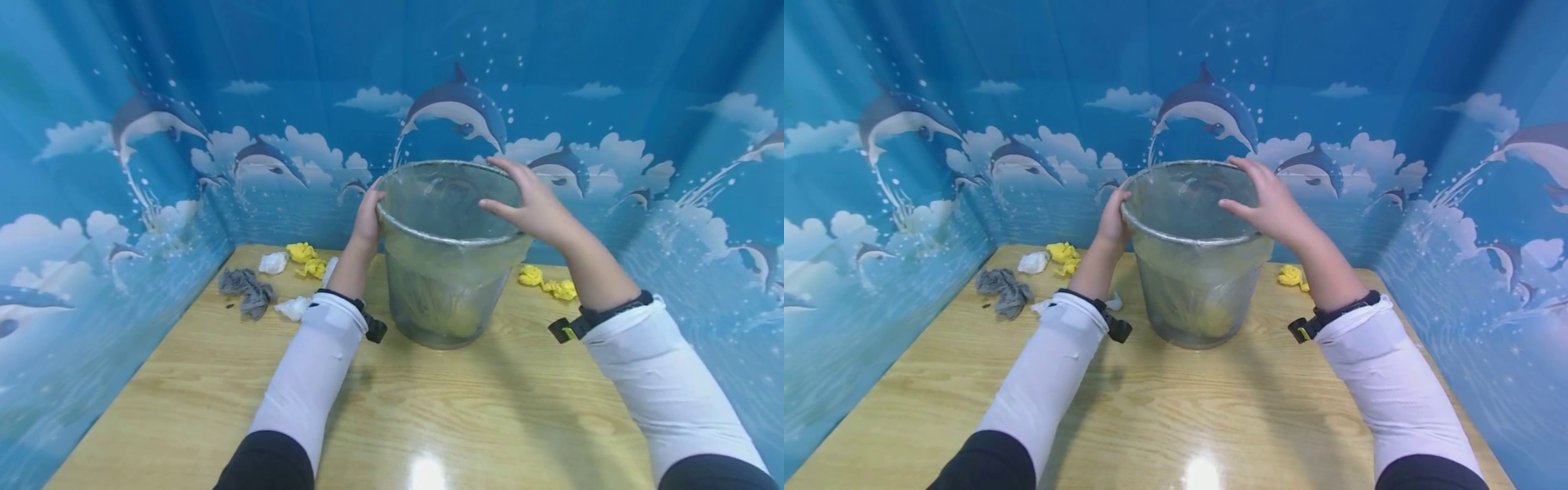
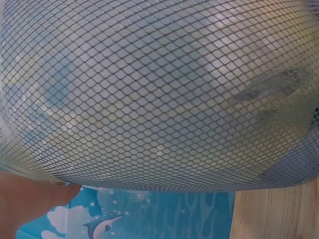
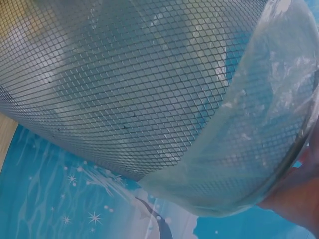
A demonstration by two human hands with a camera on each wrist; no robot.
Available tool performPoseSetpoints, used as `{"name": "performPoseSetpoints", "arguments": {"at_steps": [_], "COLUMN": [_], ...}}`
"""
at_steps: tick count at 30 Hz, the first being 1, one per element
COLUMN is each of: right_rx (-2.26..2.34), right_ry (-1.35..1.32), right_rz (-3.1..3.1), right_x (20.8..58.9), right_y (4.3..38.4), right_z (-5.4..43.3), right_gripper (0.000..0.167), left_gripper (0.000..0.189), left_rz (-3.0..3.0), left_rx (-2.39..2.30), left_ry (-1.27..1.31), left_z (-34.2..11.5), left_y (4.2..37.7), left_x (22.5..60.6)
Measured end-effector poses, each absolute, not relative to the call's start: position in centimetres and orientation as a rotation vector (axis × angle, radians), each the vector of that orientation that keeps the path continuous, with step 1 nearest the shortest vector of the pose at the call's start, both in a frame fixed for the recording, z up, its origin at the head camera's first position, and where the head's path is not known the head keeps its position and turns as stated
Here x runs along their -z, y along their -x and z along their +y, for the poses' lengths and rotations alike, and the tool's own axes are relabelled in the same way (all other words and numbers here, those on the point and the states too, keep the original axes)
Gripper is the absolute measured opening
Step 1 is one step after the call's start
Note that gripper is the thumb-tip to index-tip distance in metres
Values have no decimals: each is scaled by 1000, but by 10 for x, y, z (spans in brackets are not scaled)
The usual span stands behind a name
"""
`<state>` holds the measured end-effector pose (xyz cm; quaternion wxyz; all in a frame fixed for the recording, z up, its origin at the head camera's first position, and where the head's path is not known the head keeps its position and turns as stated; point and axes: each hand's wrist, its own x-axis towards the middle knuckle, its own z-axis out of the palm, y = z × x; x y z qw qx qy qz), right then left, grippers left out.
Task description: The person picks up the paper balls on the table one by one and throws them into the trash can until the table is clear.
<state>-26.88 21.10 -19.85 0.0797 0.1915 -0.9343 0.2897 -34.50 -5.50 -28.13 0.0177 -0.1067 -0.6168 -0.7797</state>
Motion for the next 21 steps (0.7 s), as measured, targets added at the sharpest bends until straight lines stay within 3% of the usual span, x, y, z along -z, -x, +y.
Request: {"name": "performPoseSetpoints", "arguments": {"at_steps": [21], "right_rx": [-826], "right_ry": [-484], "right_rz": [-2771], "right_x": [201], "right_y": [273], "right_z": [236], "right_gripper": [79], "left_gripper": [63], "left_rz": [-1912], "left_rx": [2430], "left_ry": [299], "left_z": [-55], "left_y": [345], "left_x": [282]}}
